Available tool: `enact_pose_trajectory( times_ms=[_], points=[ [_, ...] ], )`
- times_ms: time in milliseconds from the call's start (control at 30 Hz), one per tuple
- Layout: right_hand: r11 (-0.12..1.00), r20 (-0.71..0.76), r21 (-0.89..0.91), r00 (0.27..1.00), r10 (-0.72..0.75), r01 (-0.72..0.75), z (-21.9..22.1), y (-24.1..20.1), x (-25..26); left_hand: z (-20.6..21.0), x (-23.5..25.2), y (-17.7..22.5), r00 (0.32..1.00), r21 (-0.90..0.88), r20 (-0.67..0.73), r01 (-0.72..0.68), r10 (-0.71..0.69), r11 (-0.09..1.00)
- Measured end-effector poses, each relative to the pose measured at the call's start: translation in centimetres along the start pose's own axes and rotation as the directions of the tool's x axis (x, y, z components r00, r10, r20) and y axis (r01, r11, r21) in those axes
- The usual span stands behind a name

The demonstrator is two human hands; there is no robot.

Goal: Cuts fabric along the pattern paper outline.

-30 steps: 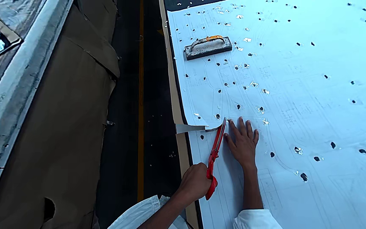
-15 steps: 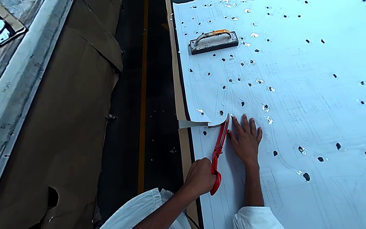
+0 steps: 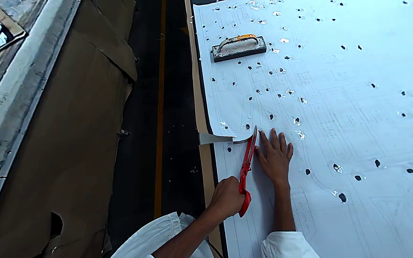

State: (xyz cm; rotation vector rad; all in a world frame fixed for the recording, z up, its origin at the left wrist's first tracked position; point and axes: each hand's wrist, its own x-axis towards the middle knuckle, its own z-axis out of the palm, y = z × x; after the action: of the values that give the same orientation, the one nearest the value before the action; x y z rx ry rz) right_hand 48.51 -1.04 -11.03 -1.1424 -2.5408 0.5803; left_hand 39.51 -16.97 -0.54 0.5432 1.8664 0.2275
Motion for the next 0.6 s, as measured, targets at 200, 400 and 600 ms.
enact_pose_trajectory(
  times_ms=[200,400,600],
  points=[
    [1.000,0.014,-0.008,1.000,0.008,-0.008,-0.06,-0.12,-0.03,0.00,0.21,-0.14,1.000,-0.049,0.001,0.001,-0.001,0.999],
    [1.000,0.000,-0.016,1.000,0.001,-0.001,0.08,0.02,0.01,-0.07,0.27,-0.39,1.000,-0.047,0.019,-0.011,0.012,0.999],
    [1.000,0.006,-0.016,1.000,0.006,-0.005,0.20,0.04,-0.01,-0.44,0.74,0.02,1.000,-0.052,0.001,-0.010,0.010,0.999]
  ],
)
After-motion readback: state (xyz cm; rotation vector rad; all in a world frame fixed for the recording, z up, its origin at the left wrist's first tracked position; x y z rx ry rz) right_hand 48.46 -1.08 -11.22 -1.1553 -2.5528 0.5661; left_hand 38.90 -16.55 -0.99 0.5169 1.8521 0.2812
